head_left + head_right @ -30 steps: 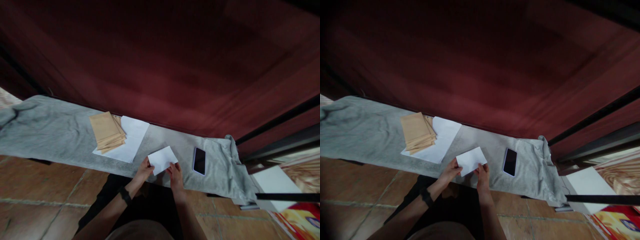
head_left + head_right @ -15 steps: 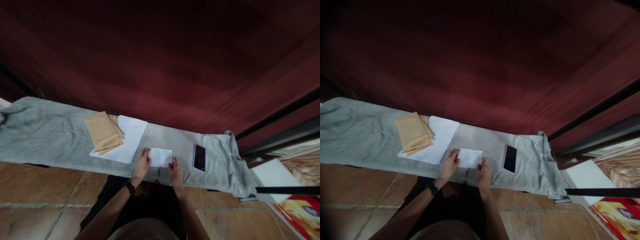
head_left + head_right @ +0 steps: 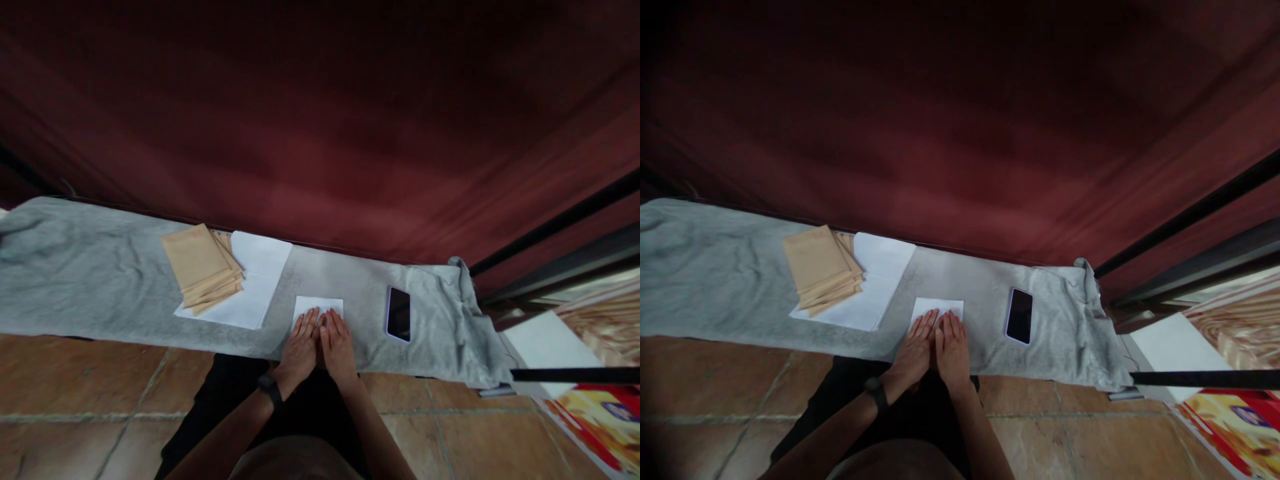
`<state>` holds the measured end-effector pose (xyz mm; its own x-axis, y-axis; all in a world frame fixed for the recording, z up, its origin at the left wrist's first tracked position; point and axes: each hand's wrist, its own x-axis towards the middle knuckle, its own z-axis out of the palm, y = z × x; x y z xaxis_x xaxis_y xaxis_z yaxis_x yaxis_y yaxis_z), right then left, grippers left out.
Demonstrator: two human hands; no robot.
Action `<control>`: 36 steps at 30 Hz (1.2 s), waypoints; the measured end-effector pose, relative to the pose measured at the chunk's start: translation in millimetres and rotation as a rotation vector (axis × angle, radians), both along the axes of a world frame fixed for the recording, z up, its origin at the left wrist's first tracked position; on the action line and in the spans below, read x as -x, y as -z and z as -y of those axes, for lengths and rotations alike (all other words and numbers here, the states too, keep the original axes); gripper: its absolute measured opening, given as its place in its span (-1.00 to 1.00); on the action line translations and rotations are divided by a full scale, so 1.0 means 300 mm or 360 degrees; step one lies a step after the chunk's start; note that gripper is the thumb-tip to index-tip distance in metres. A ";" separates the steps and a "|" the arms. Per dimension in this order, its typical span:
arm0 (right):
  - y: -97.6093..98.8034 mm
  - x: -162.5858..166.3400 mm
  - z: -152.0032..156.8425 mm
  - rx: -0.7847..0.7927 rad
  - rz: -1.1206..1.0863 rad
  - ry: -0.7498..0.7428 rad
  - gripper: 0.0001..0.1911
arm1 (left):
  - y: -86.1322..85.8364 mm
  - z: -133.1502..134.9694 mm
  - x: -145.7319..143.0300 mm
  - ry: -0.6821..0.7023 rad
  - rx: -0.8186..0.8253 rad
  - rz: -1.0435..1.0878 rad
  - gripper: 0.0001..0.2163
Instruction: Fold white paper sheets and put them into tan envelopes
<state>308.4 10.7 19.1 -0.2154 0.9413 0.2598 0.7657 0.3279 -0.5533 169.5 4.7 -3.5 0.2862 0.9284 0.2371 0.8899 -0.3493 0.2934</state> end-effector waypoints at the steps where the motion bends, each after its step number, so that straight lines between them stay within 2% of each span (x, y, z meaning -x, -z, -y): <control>1: 0.006 0.004 0.007 -0.0001 0.0056 -0.0057 -0.50 | 0.007 0.006 -0.002 -0.0011 -0.0010 -0.0049 -0.44; 9: 0.065 -0.049 0.039 -0.0204 0.0356 0.0013 -0.45 | 0.002 0.015 0.048 -0.0159 -0.0059 -0.0133 -0.44; 14: 0.084 -0.093 0.035 -0.0219 0.0440 0.0087 -0.40 | 0.001 0.012 0.103 -0.0300 -0.0047 -0.0066 -0.44; 17: 0.092 -0.099 0.035 -0.0210 0.0444 0.0105 -0.40 | -0.016 0.003 0.097 -0.0354 -0.0067 -0.0012 -0.44; 19: 0.095 -0.095 0.037 -0.0209 0.0438 0.0114 -0.41 | -0.035 -0.014 0.061 -0.0262 -0.0063 0.0042 -0.45; 23: 0.097 -0.089 0.041 -0.0211 0.0440 0.0111 -0.44 | -0.062 -0.070 -0.055 0.0167 0.0052 0.0160 -0.49; 25: 0.096 -0.091 0.043 -0.0221 0.0454 0.0091 -0.42 | -0.062 -0.102 -0.104 0.0278 0.0132 0.0189 -0.51; 29: 0.092 -0.095 0.040 -0.0207 0.0460 0.0067 -0.41 | -0.048 -0.153 -0.135 0.0270 0.0180 0.0188 -0.50; 36: 0.075 -0.089 0.035 -0.0151 0.0353 0.0094 -0.47 | -0.035 -0.171 -0.053 0.0163 0.0063 0.0079 -0.50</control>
<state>335.2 0.1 -3.4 -0.2220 0.9276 0.3003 0.8843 0.3213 -0.3386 185.4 56.2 7.1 0.3686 0.9039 0.2172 0.8343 -0.4247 0.3516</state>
